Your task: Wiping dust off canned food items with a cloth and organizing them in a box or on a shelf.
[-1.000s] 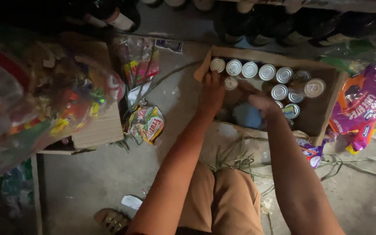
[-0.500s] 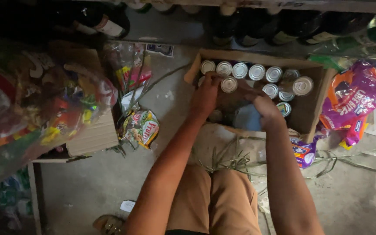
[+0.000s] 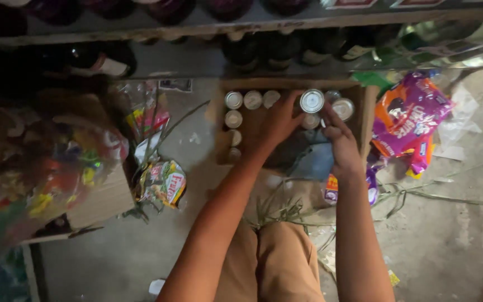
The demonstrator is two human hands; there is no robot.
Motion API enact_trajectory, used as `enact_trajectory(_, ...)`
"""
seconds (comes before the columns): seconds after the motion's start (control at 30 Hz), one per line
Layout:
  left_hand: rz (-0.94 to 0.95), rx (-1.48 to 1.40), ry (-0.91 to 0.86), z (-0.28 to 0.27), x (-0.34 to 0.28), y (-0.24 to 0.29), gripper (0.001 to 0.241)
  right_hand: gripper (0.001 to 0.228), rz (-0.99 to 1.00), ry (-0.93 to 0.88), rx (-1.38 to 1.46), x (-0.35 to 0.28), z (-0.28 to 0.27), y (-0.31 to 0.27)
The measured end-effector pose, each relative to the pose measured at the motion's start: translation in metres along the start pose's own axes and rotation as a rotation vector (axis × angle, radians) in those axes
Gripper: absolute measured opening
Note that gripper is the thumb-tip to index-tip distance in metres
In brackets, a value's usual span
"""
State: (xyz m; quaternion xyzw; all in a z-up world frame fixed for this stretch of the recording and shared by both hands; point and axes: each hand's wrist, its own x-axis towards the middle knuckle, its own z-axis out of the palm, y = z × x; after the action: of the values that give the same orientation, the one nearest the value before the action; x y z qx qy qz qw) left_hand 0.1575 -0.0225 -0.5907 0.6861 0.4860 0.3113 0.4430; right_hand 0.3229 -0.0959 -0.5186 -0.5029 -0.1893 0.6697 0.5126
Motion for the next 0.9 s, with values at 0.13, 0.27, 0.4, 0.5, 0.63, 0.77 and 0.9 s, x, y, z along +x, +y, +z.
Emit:
enact_trajectory(0.13,0.243,0.073,0.161,0.033,0.009,-0.024,0.060,0.072,-0.012,0.047,-0.206,0.010,-0.012,0.007)
enact_trajectory(0.27,0.132,-0.067,0.122,0.038,0.009,-0.014,0.060,0.072,-0.027,0.101,-0.407,0.003,-0.011,0.006)
enact_trajectory(0.4,-0.045,-0.096,0.042,0.031,0.007,0.004,0.058,0.073,-0.061,0.064,-0.357,0.003,-0.027,0.023)
enact_trajectory(0.5,-0.082,-0.182,0.042,0.027,0.003,0.009,0.055,0.070,-0.020,0.123,-0.344,-0.006,-0.011,0.009)
enact_trajectory(0.63,0.071,-0.130,0.084,0.023,-0.006,-0.004,0.058,0.054,0.023,0.206,-0.308,-0.004,-0.023,0.023)
enact_trajectory(0.77,-0.004,0.175,0.122,-0.018,-0.027,-0.001,0.048,0.042,-0.020,-0.069,-0.388,-0.001,-0.005,0.013)
enact_trajectory(0.9,-0.142,0.411,0.064,-0.049,-0.032,-0.014,0.045,0.057,0.174,-0.072,-0.754,0.026,0.017,0.026)
